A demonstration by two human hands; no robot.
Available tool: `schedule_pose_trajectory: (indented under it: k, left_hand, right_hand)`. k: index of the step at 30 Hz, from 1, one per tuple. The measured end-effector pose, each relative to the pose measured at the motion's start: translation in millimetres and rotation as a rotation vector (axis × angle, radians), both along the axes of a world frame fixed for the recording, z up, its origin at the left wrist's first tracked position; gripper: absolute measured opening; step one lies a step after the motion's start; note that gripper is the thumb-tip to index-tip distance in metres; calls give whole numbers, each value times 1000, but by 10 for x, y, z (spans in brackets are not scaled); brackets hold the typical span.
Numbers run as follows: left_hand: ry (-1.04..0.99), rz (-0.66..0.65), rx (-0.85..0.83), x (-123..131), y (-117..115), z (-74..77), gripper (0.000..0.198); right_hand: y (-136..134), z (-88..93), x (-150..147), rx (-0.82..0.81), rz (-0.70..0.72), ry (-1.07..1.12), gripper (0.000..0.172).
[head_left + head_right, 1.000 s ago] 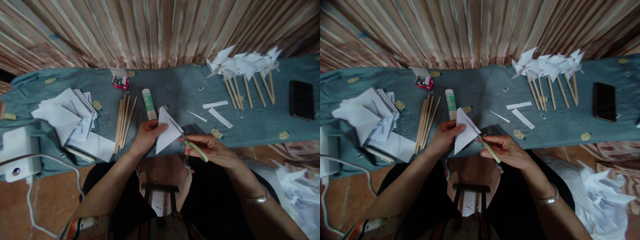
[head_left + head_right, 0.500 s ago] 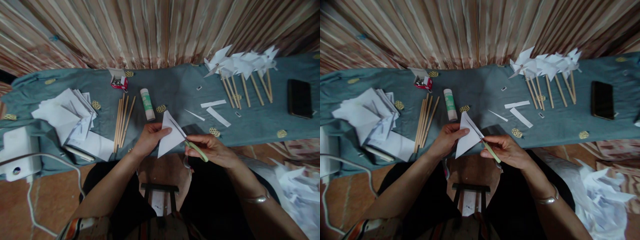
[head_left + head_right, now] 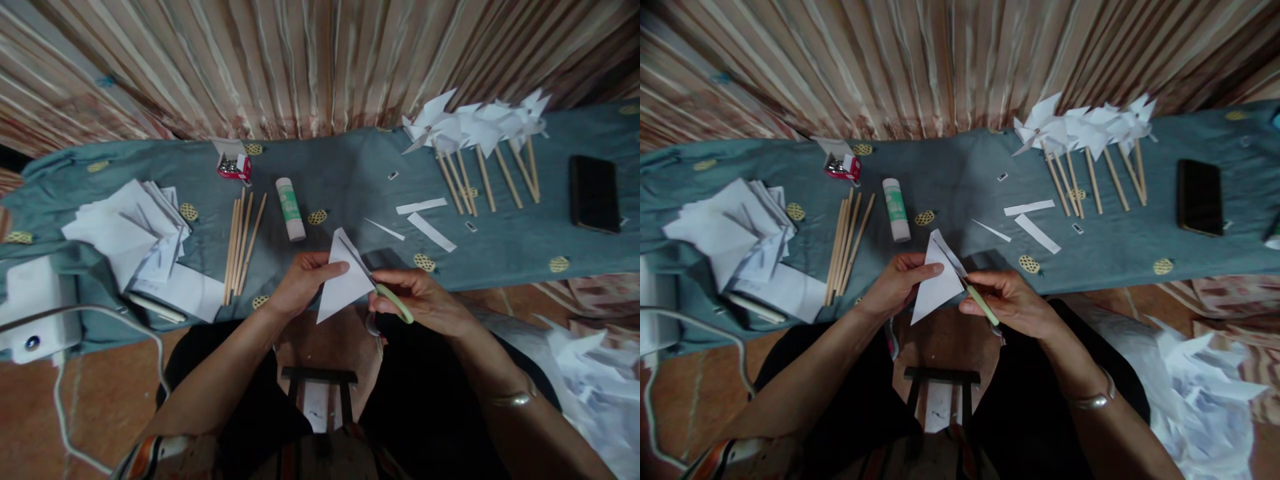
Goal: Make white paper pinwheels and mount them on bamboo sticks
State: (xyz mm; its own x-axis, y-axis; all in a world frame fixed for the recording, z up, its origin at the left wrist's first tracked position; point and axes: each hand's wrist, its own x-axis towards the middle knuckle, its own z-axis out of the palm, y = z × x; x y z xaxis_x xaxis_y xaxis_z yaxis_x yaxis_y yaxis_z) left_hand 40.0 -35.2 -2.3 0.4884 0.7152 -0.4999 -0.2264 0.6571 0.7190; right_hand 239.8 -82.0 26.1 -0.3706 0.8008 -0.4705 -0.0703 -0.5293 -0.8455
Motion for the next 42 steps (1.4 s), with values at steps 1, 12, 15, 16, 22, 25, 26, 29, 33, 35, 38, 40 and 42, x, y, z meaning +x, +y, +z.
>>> schedule_pose_trajectory:
  k: [1, 12, 15, 16, 22, 25, 26, 29, 33, 35, 38, 40, 42]
  left_hand:
    - [-3, 3, -4, 5, -1, 3, 28]
    - [-27, -16, -37, 27, -8, 15, 24]
    - [-30, -33, -38, 35, -27, 1, 24]
    - [-31, -34, -38, 37, -31, -2, 24]
    - [-38, -28, -42, 41, -26, -11, 23]
    - [-34, -27, -46, 42, -25, -20, 22]
    - [-29, -28, -45, 42, -27, -22, 22]
    - [-10, -33, -42, 43, -33, -21, 23]
    - [4, -47, -51, 49, -37, -7, 24]
    - [-3, -20, -46, 55, -32, -4, 25]
    - [-19, 57, -35, 72, -15, -10, 26]
    - [-42, 100, -41, 87, -1, -20, 27]
    - [-77, 138, -52, 100, 12, -30, 26]
  right_hand:
    - [-5, -8, 1, -7, -10, 2, 37]
    - [-45, -104, 27, 14, -17, 23, 28]
    - [-32, -92, 23, 73, -6, 24, 30]
    - [-31, -91, 23, 83, -4, 21, 30]
    - [-51, -99, 26, 49, -33, 5, 34]
    - [-55, -87, 14, 12, -41, -4, 31]
    - [-56, -85, 9, 6, -42, -10, 31]
    - [-59, -101, 0, 3, -49, -29, 33]
    - [-50, -109, 5, -11, -69, -42, 33]
    - [-25, -85, 16, -13, -92, -57, 34]
    - [33, -45, 28, 46, -200, -91, 39]
    - [73, -40, 24, 103, -273, -103, 43]
    - [106, -59, 5, 130, -322, -100, 45]
